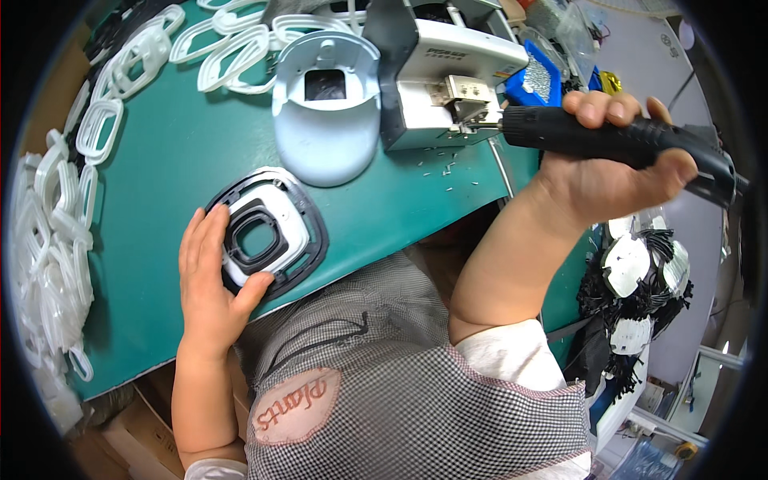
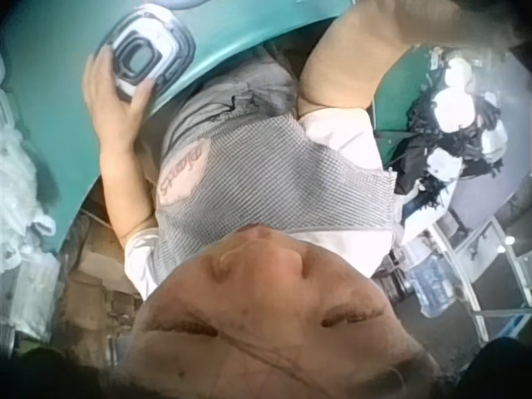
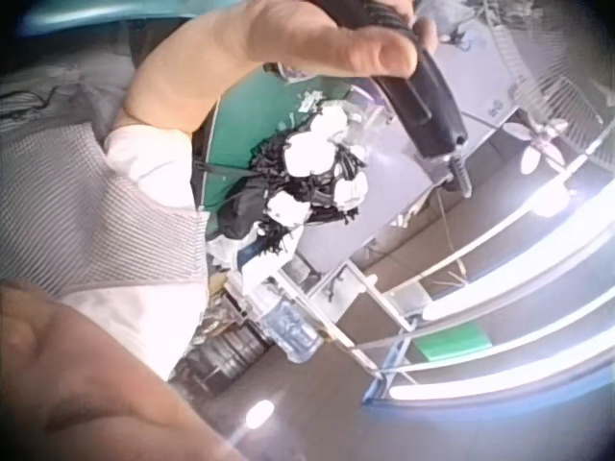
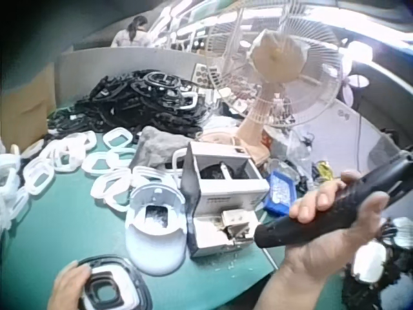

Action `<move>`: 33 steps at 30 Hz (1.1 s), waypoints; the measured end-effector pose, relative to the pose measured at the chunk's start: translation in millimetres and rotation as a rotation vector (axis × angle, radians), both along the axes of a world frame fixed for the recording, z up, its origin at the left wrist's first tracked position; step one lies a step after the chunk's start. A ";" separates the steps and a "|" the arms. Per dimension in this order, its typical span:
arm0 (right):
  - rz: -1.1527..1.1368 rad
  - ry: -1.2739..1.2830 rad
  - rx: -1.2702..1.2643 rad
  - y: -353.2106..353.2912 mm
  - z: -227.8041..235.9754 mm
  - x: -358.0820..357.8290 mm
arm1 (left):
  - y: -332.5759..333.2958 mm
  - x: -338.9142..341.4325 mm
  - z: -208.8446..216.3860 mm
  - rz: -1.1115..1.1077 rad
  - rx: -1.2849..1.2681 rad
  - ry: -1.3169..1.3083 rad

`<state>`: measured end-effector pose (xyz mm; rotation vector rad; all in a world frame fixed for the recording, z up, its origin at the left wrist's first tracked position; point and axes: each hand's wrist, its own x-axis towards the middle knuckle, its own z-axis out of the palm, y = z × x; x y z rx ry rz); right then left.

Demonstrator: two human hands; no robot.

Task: The person assembles plastic housing components by hand at a workbench, joining white plastic frames with screws using an electric screwdriver.

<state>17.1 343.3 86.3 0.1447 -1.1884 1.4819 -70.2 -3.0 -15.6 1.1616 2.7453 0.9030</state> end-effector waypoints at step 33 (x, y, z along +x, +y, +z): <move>0.682 -0.069 0.142 -105.4 -33.3 -49.6 | -3.4 -8.4 -2.3 -0.004 0.040 -0.039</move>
